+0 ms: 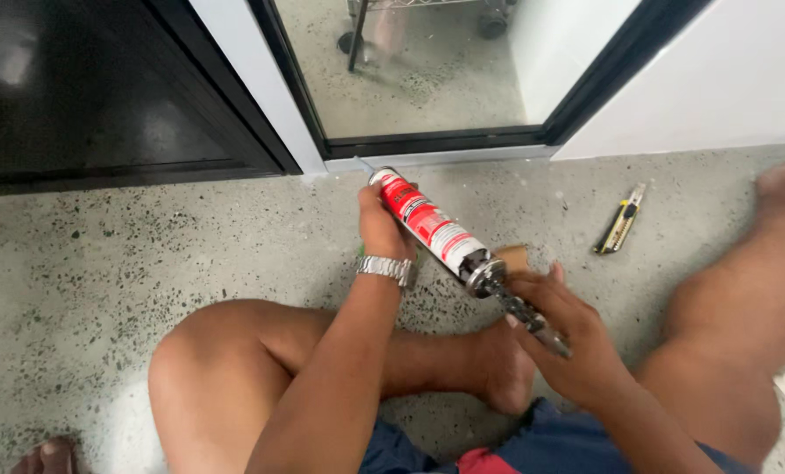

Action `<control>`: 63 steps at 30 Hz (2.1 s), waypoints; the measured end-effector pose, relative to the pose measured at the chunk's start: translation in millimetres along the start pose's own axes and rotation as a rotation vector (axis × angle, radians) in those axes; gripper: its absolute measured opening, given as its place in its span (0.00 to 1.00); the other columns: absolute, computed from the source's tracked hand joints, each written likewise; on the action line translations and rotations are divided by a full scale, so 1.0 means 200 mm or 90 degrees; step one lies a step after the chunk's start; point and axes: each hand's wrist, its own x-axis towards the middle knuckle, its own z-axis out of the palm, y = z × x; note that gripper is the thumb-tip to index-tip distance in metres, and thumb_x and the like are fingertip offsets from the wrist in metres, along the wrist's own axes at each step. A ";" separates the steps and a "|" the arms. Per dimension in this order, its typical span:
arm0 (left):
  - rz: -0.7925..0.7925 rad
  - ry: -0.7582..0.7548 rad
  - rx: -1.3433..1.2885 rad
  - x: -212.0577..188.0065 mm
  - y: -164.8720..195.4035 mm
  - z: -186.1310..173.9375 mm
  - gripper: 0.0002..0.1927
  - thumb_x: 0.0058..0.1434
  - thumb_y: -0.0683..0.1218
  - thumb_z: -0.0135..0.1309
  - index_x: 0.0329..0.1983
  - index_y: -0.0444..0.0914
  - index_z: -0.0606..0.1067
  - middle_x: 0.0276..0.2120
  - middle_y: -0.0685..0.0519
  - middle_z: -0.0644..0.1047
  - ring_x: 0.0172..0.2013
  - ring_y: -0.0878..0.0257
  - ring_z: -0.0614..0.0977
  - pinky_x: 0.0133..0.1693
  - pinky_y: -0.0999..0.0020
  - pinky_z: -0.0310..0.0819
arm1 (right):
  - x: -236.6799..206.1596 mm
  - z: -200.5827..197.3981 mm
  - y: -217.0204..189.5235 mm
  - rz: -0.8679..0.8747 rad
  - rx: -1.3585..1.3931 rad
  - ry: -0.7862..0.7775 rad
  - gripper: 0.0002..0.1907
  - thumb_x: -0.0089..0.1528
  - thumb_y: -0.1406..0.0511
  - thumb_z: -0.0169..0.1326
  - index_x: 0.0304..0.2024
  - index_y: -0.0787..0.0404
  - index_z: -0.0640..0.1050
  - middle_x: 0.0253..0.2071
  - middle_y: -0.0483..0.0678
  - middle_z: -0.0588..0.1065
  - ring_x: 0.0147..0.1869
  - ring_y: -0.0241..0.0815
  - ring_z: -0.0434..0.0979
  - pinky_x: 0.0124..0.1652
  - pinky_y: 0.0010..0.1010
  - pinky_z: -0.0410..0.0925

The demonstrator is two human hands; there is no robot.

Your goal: The person sits on the floor and applies silicone sealant along the base of a glass partition frame using a caulking gun. They wipe the nozzle with a green cloth, adjust the cartridge in the gun, and at the end peel the foil seal from a new cartridge by hand.

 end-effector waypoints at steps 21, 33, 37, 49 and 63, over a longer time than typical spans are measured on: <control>0.041 0.008 -0.065 0.22 0.18 -0.01 0.15 0.69 0.51 0.46 0.49 0.35 0.70 0.34 0.45 0.77 0.32 0.53 0.81 0.35 0.53 0.81 | 0.39 0.18 0.01 0.114 -0.022 -0.026 0.12 0.58 0.67 0.58 0.45 0.58 0.78 0.32 0.49 0.79 0.36 0.50 0.80 0.38 0.37 0.69; 0.028 -0.019 -0.020 0.16 0.18 0.02 0.20 0.68 0.59 0.48 0.48 0.37 0.70 0.36 0.45 0.80 0.35 0.55 0.83 0.38 0.57 0.81 | 0.41 0.19 -0.03 0.227 0.075 -0.025 0.08 0.60 0.68 0.55 0.42 0.60 0.80 0.30 0.46 0.80 0.32 0.34 0.78 0.36 0.27 0.71; 0.037 -0.013 -0.008 0.16 0.15 0.00 0.22 0.68 0.60 0.51 0.50 0.37 0.71 0.37 0.48 0.80 0.36 0.56 0.83 0.40 0.58 0.81 | 0.39 0.22 -0.01 0.239 0.119 0.009 0.08 0.59 0.69 0.56 0.41 0.61 0.79 0.31 0.47 0.80 0.33 0.33 0.79 0.34 0.28 0.72; 0.063 -0.024 -0.039 0.15 0.16 0.02 0.23 0.67 0.61 0.53 0.48 0.37 0.71 0.35 0.49 0.78 0.35 0.57 0.82 0.40 0.56 0.82 | 0.41 0.21 -0.08 0.123 0.067 0.029 0.05 0.60 0.69 0.57 0.39 0.62 0.79 0.32 0.46 0.79 0.33 0.36 0.81 0.34 0.29 0.73; 0.051 0.008 -0.009 0.12 0.17 0.05 0.22 0.67 0.60 0.51 0.50 0.37 0.70 0.36 0.49 0.78 0.36 0.56 0.82 0.39 0.57 0.82 | 0.38 0.25 -0.05 0.176 0.160 0.054 0.04 0.61 0.72 0.57 0.39 0.64 0.78 0.29 0.46 0.79 0.33 0.35 0.82 0.34 0.28 0.75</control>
